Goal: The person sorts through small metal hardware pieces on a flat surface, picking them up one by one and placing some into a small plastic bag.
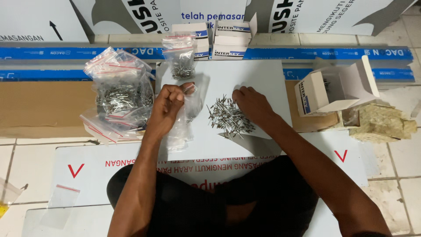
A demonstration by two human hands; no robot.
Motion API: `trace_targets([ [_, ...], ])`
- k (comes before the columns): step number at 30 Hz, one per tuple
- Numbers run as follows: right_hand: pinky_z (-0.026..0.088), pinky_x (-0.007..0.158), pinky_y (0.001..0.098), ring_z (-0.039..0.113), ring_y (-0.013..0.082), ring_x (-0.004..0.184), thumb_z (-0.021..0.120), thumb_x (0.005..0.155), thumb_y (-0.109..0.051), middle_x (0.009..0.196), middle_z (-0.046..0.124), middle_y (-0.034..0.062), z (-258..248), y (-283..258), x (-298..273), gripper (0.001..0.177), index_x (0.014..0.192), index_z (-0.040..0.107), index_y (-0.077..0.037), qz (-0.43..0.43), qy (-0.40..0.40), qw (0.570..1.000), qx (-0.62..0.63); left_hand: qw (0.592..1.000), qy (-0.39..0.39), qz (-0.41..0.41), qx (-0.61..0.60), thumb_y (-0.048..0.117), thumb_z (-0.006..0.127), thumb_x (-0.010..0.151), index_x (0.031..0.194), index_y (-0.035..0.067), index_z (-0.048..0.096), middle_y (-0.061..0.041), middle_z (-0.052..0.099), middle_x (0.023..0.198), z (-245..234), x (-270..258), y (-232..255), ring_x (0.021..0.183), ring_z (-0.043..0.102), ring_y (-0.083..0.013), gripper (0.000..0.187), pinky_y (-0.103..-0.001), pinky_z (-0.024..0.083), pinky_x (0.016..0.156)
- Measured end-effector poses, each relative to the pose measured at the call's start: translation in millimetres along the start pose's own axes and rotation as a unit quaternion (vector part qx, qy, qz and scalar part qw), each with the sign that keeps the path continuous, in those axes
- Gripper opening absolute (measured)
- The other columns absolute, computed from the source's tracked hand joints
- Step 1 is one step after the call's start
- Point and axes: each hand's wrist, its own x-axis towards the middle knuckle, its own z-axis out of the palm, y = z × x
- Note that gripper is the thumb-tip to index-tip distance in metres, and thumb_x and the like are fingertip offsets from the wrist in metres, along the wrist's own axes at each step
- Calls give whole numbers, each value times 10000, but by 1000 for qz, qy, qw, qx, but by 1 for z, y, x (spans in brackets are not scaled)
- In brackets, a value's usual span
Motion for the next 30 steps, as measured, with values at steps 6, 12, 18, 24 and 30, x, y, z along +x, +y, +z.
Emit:
trace_targets([
  [6,589,679,407,659,270,954,529,1053,-172,1001,586,101,-4,-1,-3,82,1129,518,-145,-9,-11,1000,-12,976,69,-62,-195,193,513,1053,1115,96,466,-28,635,993,6,-3,-7,711,562,-38,124,-168,494,690],
  [12,544,806,450,656,294,998,481,1053,-227,1033,625,92,-43,-20,2,136,1146,574,-191,122,-78,971,193,950,89,-64,-291,186,513,1034,1090,99,451,-58,687,1140,9,-1,-6,794,710,-60,121,-200,595,738],
  [18,552,815,453,663,283,998,572,1014,-248,1037,627,105,-38,-29,4,161,1158,578,-175,107,-82,983,120,998,3,50,-44,81,560,1021,1055,26,545,-125,630,979,11,0,1,1036,649,-282,67,-470,500,987],
  [24,541,824,483,682,321,941,521,1014,-235,955,634,99,-18,-20,7,128,1097,582,-158,111,-93,978,149,994,-8,75,84,24,577,1008,1018,6,592,-259,603,1280,22,-12,11,1264,566,-474,26,-591,425,1068],
  [30,534,838,534,693,374,976,540,997,-208,1011,678,154,-44,-17,0,222,1203,552,-126,146,-99,955,237,986,-19,97,136,18,585,997,1006,41,591,-249,598,1329,22,-18,28,1268,574,-455,26,-574,449,1058],
])
